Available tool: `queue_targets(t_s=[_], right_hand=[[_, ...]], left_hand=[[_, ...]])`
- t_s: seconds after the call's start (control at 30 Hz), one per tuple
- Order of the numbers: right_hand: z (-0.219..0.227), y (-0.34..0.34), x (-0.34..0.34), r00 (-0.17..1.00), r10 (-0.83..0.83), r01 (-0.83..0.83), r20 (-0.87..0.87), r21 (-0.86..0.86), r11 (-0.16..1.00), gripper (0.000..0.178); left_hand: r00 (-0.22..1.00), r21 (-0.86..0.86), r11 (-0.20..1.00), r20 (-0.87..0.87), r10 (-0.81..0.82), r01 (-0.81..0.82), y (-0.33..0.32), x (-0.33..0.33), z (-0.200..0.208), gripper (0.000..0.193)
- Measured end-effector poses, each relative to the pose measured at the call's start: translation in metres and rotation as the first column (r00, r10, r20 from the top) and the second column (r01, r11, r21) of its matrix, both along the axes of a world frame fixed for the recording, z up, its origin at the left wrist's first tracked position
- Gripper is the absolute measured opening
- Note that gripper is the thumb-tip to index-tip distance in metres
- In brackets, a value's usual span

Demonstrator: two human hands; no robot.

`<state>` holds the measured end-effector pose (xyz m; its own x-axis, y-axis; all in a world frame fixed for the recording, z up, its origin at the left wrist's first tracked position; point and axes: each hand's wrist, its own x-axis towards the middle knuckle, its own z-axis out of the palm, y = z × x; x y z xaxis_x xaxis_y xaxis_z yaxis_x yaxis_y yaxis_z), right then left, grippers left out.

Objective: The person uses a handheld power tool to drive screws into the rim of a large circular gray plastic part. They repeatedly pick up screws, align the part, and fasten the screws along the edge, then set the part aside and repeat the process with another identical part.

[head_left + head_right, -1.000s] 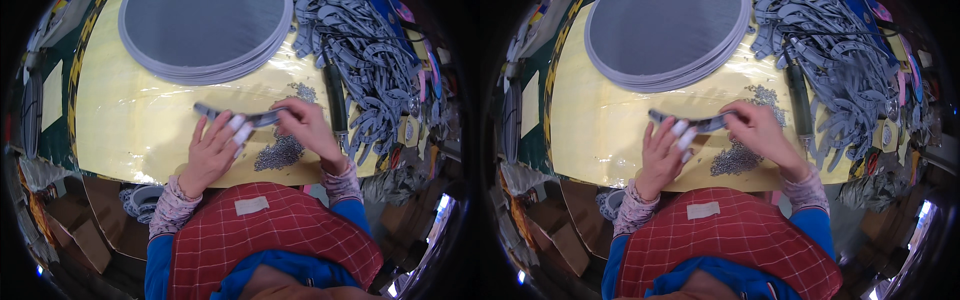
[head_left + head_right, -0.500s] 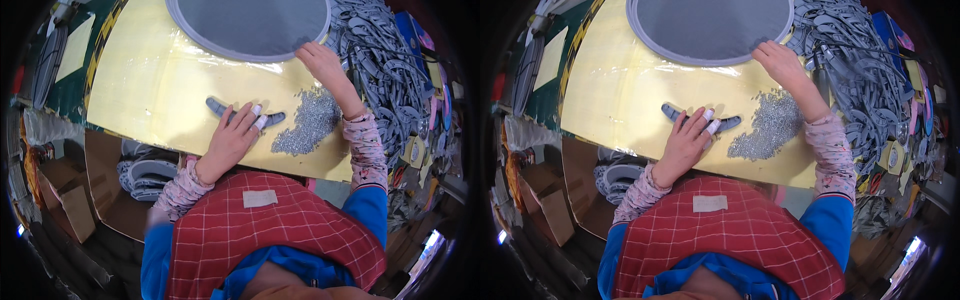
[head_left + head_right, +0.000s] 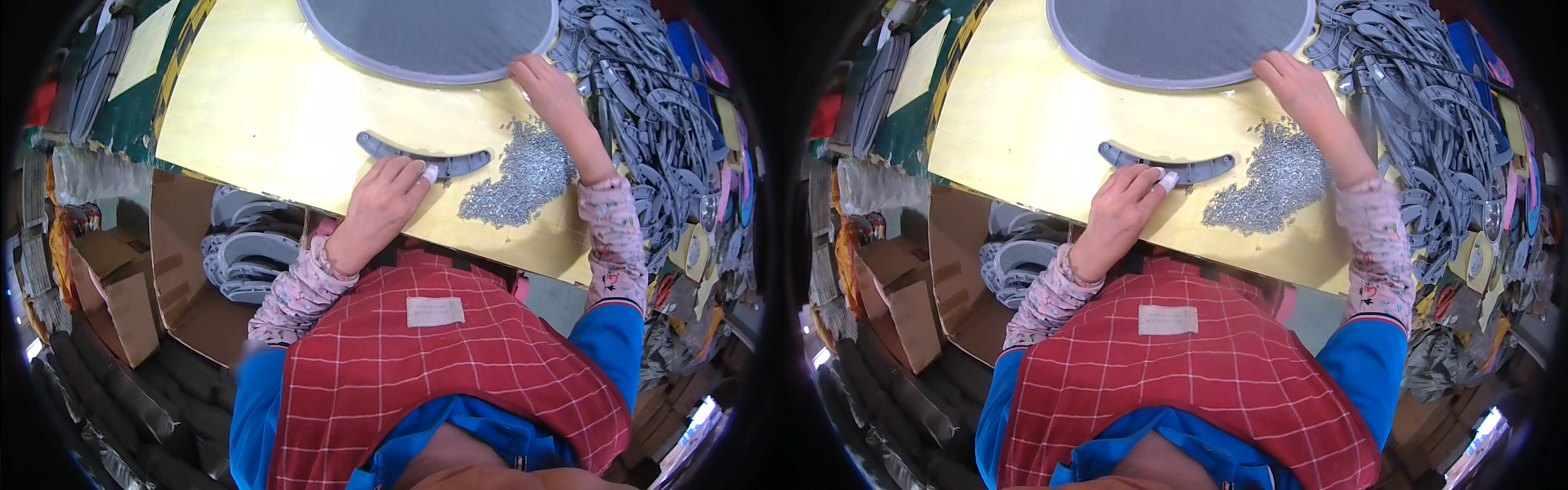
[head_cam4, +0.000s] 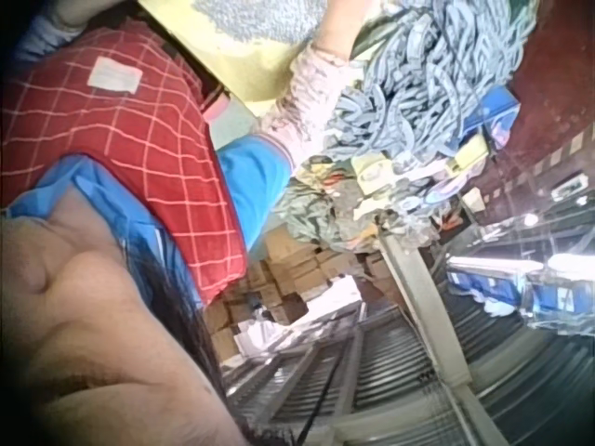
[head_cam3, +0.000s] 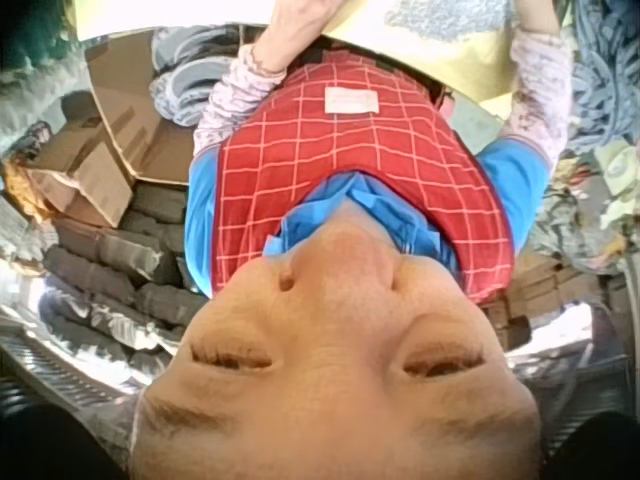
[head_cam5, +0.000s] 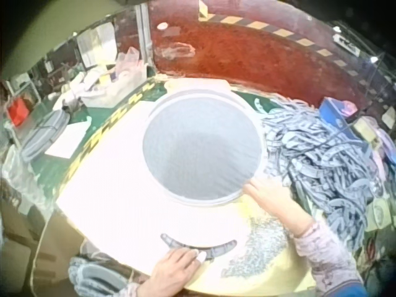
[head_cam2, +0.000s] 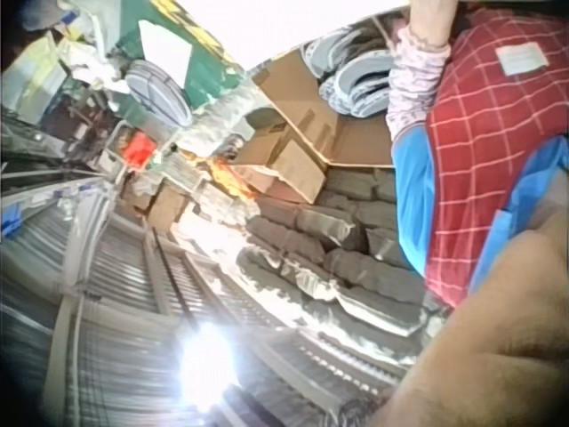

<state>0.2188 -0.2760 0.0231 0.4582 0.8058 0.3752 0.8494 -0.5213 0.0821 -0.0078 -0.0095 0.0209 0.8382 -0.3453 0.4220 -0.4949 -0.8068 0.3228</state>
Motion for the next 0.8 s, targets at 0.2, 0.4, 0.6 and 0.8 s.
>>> queue_targets(t_s=[0.2, 0.4, 0.6, 0.8], right_hand=[[0.012, -0.018, -0.076, 0.992, 0.011, -0.013, -0.126, -0.008, 1.0, 0.028], [0.008, -0.024, -0.084, 0.982, -0.023, 0.02, -0.188, -0.017, 1.0, 0.03], [0.01, -0.028, -0.088, 0.98, -0.043, 0.033, -0.195, -0.051, 0.998, 0.033], [0.012, -0.03, -0.092, 0.974, -0.039, 0.033, -0.222, -0.03, 0.999, 0.03]], left_hand=[[1.0, -0.03, 0.999, 0.009, 0.015, -0.015, 0.0, -0.002, 0.0, 0.029], [1.0, -0.008, 1.0, -0.008, 0.014, -0.014, 0.001, -0.002, -0.001, 0.029], [0.999, -0.003, 1.0, -0.039, 0.031, -0.031, 0.0, -0.002, 0.002, 0.032], [1.0, -0.002, 1.0, -0.024, -0.01, 0.01, 0.001, -0.001, -0.001, 0.031]])
